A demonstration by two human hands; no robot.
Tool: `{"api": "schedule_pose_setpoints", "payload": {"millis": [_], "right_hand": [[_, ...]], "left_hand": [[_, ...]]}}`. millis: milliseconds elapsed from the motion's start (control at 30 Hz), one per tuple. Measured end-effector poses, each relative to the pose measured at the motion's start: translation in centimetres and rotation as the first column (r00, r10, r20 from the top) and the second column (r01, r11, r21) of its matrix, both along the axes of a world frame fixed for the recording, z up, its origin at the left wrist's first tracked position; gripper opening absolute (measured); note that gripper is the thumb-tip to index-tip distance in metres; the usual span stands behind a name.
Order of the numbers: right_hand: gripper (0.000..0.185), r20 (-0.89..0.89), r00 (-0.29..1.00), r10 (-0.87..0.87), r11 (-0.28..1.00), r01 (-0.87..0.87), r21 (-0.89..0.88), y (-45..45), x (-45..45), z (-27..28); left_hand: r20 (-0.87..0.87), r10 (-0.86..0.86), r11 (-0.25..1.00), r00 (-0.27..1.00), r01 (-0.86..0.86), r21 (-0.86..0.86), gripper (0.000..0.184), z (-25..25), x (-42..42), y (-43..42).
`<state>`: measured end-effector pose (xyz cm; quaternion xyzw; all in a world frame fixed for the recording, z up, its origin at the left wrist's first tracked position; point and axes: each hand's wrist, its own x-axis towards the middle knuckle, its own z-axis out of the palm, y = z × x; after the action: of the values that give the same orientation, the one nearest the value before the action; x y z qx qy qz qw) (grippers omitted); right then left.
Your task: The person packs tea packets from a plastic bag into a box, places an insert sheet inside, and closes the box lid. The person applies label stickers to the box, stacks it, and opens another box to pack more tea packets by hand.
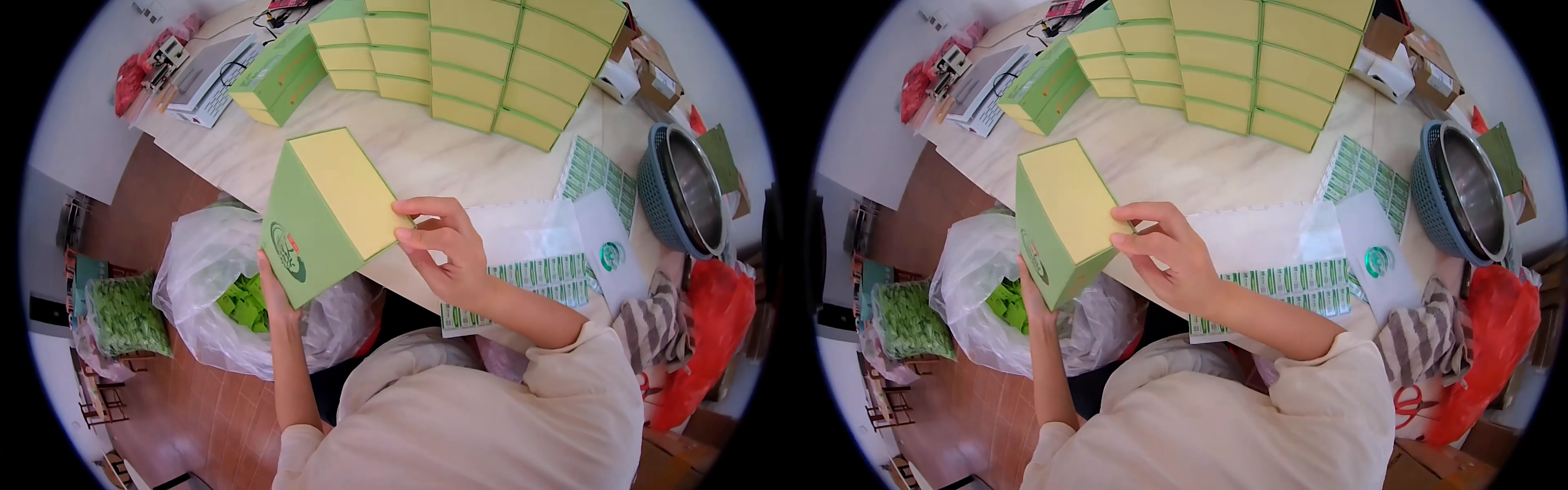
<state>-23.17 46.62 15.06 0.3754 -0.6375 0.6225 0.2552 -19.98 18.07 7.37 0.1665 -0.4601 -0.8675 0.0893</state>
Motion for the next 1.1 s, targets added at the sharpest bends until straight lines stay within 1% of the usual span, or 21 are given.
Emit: {"api": "schedule_pose_setpoints", "payload": {"millis": [67, 133, 167, 233, 267, 300, 333, 367, 433, 467, 533, 567, 600, 633, 667, 733, 767, 833, 867, 967, 1100], "right_hand": [[0.036, -0.034, 0.999, -0.008, 1.000, 0.009, 0.028, 0.0, -0.3, -0.2], [0.036, -0.009, 0.994, -0.105, 0.994, 0.105, -0.017, -0.3, -0.5, -0.8], [0.036, -0.014, 0.995, -0.098, 0.995, 0.098, -0.019, -0.3, -0.8, -1.2], [0.031, 0.118, 0.958, -0.261, 0.960, 0.244, 0.139, 0.3, -1.7, -2.5], [0.031, 0.117, 0.961, -0.249, 0.963, 0.232, 0.139, 0.6, -2.5, -3.3], [0.028, 0.320, 0.912, -0.256, 0.966, 0.226, 0.129, 0.8, -3.4, -4.3], [0.027, 0.507, 0.825, -0.249, 0.968, 0.217, 0.123, 1.0, -4.1, -5.1], [0.027, 0.502, 0.834, -0.228, 0.974, 0.188, 0.131, 1.1, -4.4, -6.0], [0.027, 0.668, 0.687, -0.286, 0.958, 0.179, 0.225, 1.5, -4.8, -7.0], [0.027, 0.663, 0.699, -0.269, 0.961, 0.147, 0.236, 1.6, -5.0, -6.9], [0.028, 0.580, 0.680, -0.448, 0.880, 0.222, 0.420, 1.7, -4.9, -6.2], [0.030, 0.552, 0.679, -0.484, 0.851, 0.221, 0.476, 1.7, -4.9, -5.6], [0.030, 0.547, 0.692, -0.471, 0.851, 0.194, 0.488, 1.8, -5.0, -5.6], [0.031, 0.490, 0.695, -0.527, 0.802, 0.216, 0.556, 2.0, -5.2, -5.6], [0.032, 0.426, 0.697, -0.577, 0.747, 0.240, 0.619, 2.1, -5.2, -5.5], [0.033, 0.414, 0.724, -0.552, 0.753, 0.219, 0.621, 1.9, -5.3, -5.6], [0.033, 0.431, 0.716, -0.549, 0.763, 0.218, 0.609, 1.9, -5.4, -5.6], [0.032, 0.445, 0.711, -0.545, 0.772, 0.219, 0.596, 2.0, -5.7, -5.9], [0.032, 0.432, 0.729, -0.531, 0.769, 0.201, 0.607, 2.1, -5.9, -6.2], [0.034, 0.459, 0.729, -0.508, 0.792, 0.185, 0.582, 2.2, -6.0, -6.1], [0.037, 0.483, 0.730, -0.483, 0.790, 0.124, 0.601, 3.2, -6.3, -6.4]], "left_hand": [[-0.062, 0.052, 0.998, 0.997, -0.054, -0.029, 0.052, -0.2, -0.3, -0.5], [-0.124, 0.103, 0.992, 0.987, -0.110, -0.057, 0.052, 0.1, -0.4, -0.6], [-0.150, 0.138, 0.982, 0.979, -0.155, -0.109, 0.050, 0.4, -0.3, -0.5], [-0.177, 0.182, 0.964, 0.967, -0.211, -0.162, 0.050, 1.1, -0.1, 0.0], [-0.110, 0.170, 0.955, 0.979, -0.191, -0.227, 0.048, 1.5, -0.2, 0.4], [-0.039, 0.167, 0.943, 0.985, -0.171, -0.285, 0.046, 1.7, -0.3, 0.7], [-0.039, 0.191, 0.940, 0.981, -0.194, -0.280, 0.046, 1.6, -0.5, 1.0], [-0.001, 0.165, 0.950, 0.986, -0.160, -0.268, 0.045, 1.5, -0.9, 1.3], [0.061, 0.160, 0.953, 0.985, -0.138, -0.271, 0.042, 2.0, -1.7, 1.7], [0.061, 0.194, 0.950, 0.979, -0.172, -0.259, 0.042, 1.9, -2.2, 1.7], [0.046, 0.166, 0.949, 0.985, -0.147, -0.278, 0.040, 1.4, -2.5, 1.7], [0.051, 0.195, 0.948, 0.980, -0.174, -0.266, 0.040, 1.7, -2.6, 1.9], [0.045, 0.166, 0.972, 0.985, -0.156, -0.174, 0.039, 2.2, -2.8, 2.1], [0.034, 0.140, 0.987, 0.990, -0.137, -0.079, 0.038, 2.6, -2.8, 2.1], [0.039, 0.170, 0.984, 0.985, -0.167, -0.063, 0.038, 3.0, -2.7, 1.9], [0.024, 0.079, 0.989, 0.997, -0.081, 0.124, 0.036, 3.4, -2.7, 1.4], [0.023, 0.107, 0.984, 0.994, -0.109, 0.139, 0.036, 3.2, -2.7, 1.0], [0.002, 0.011, 0.987, 1.000, -0.011, 0.163, 0.035, 2.6, -2.7, 0.2], [-0.003, 0.039, 0.983, 0.999, -0.038, 0.179, 0.035, 2.4, -2.7, -0.1], [-0.038, -0.039, 0.992, 0.999, 0.043, 0.123, 0.038, 1.7, -2.7, -0.8], [-0.021, -0.027, 0.996, 0.999, 0.029, 0.090, 0.037, 1.5, -2.7, -1.5]]}}
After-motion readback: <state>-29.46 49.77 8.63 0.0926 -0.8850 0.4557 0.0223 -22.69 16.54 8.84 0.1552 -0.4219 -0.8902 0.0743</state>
